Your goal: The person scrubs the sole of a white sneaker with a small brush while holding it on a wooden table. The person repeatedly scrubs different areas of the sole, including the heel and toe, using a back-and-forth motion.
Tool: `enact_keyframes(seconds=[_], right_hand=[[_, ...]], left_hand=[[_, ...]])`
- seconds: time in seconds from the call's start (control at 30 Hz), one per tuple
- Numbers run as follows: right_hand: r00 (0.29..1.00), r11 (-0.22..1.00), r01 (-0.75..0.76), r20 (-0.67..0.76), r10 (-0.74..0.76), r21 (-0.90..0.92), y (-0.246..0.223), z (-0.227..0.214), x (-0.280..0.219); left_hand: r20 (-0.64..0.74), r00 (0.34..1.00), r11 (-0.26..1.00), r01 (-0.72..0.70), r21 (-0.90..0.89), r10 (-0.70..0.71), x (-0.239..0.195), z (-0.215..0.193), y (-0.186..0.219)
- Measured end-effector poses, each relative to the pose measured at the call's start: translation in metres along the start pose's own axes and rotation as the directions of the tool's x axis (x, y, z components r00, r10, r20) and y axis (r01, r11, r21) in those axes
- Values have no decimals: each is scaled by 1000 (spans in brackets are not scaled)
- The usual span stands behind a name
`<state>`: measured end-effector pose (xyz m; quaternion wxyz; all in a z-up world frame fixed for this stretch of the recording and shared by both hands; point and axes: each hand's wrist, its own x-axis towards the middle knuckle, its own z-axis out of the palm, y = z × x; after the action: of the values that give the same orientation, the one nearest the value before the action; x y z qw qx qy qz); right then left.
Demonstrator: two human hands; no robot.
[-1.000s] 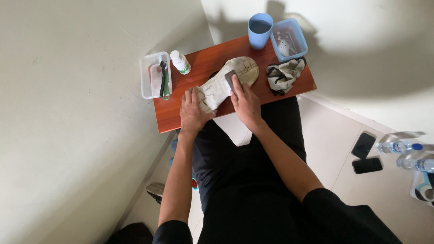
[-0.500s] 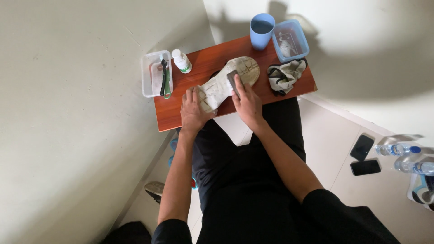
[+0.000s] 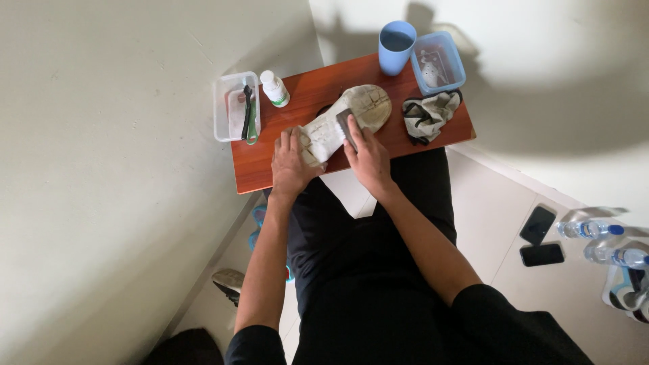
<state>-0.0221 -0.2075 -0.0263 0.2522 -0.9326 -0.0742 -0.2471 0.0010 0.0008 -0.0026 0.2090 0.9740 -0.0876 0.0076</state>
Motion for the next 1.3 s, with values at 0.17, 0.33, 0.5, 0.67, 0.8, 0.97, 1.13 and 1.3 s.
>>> enact_keyframes(seconds=[0.17,0.33,0.5,0.67,0.8,0.97,1.13,1.3], right_hand=[[997,997,-74,27,73,35,-6,-5,0],[993,991,46,104,-59,123,-15,8,-9],[996,997,-72,59,73,-17,7,10,-1],[990,991,-128,60,126,37,-2,-1,1],[985,984,-79,162,53,162,-22,9,-10],[990,997,-52,130,45,49,-4,5,-3],[988,989,-146,59,146,-6,4,1,0],[994,989,-6,106,-10,148,-17,10,-10]], left_hand=[[3,1000,1000,-17,-13,17,2,3,-5],[14,1000,1000,-5,-7,6,2,4,-4],[-22,999,999,-39,-24,38,-1,2,-5],[-16,999,999,-30,-28,30,2,5,-8],[-25,999,999,-42,-24,42,3,4,-8],[-26,999,999,-46,-29,45,0,0,-3],[-21,999,999,-43,-32,42,0,3,-6],[-12,999,999,-45,-16,45,2,5,-9]])
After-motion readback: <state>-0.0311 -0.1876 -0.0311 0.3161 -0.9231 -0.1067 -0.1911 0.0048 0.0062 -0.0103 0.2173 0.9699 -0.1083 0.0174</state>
